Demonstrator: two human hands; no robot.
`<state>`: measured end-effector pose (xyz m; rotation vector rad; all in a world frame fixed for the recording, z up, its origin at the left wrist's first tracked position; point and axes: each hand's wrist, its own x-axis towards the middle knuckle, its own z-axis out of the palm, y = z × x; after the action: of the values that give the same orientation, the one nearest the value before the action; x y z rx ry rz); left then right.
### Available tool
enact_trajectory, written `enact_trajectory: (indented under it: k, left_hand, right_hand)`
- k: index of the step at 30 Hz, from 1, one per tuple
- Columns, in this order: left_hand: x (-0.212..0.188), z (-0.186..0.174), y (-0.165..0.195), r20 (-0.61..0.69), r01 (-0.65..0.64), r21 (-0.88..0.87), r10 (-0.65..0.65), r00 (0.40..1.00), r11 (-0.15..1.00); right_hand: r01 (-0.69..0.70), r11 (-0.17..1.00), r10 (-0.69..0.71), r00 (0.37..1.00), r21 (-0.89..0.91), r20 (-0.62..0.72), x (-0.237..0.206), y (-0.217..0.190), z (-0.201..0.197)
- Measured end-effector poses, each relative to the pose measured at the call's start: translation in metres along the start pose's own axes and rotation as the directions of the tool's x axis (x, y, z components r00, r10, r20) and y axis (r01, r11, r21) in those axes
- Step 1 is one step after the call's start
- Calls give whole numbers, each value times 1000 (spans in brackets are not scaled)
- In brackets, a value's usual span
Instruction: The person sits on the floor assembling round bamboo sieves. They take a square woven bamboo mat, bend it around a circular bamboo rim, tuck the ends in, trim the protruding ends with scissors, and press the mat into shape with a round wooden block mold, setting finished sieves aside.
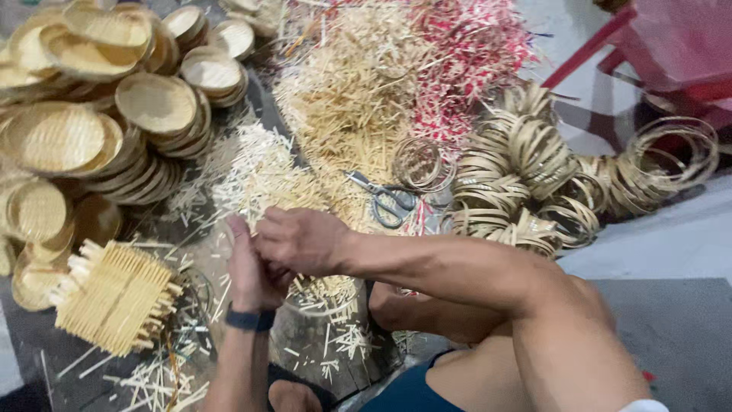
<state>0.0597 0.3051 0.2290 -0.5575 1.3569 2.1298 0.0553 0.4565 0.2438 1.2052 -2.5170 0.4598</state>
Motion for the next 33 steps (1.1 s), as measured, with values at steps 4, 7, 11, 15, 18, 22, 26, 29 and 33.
enact_trajectory:
  k: [4,7,11,15,18,22,26,29,33]
  left_hand:
    - [27,-18,-14,-2,7,-126,-7,1000,992]
    - [46,-37,-22,140,-63,-144,84,987,988]
    - [76,-64,-21,61,-253,-515,329,942,819]
    - [86,-93,-17,147,-88,-695,261,954,714]
    - [91,-106,-10,151,33,-440,37,988,897]
    - [97,-107,-11,110,77,-323,-44,993,943]
    - [100,-105,-20,-26,-20,-382,11,1000,924]
    - [104,-109,-22,-47,6,-356,-24,999,934]
    - [112,-120,-33,-94,-7,-223,-14,995,975]
  right_hand:
    - [-95,992,96,995,87,-5,-2,5,25]
    - [-327,894,328,943,306,49,-4,27,43]
    - [-317,-114,700,647,942,302,-21,57,63]
    - [-80,-553,615,632,829,471,-39,55,86]
    - [-56,-672,558,618,738,554,-42,55,96]
    - [-116,-720,487,617,684,618,-37,54,109]
    - [-90,-714,517,601,694,610,-36,49,126]
    - [-104,-705,524,590,701,615,-42,52,134]
    - [-510,-299,594,562,806,576,-63,63,140]
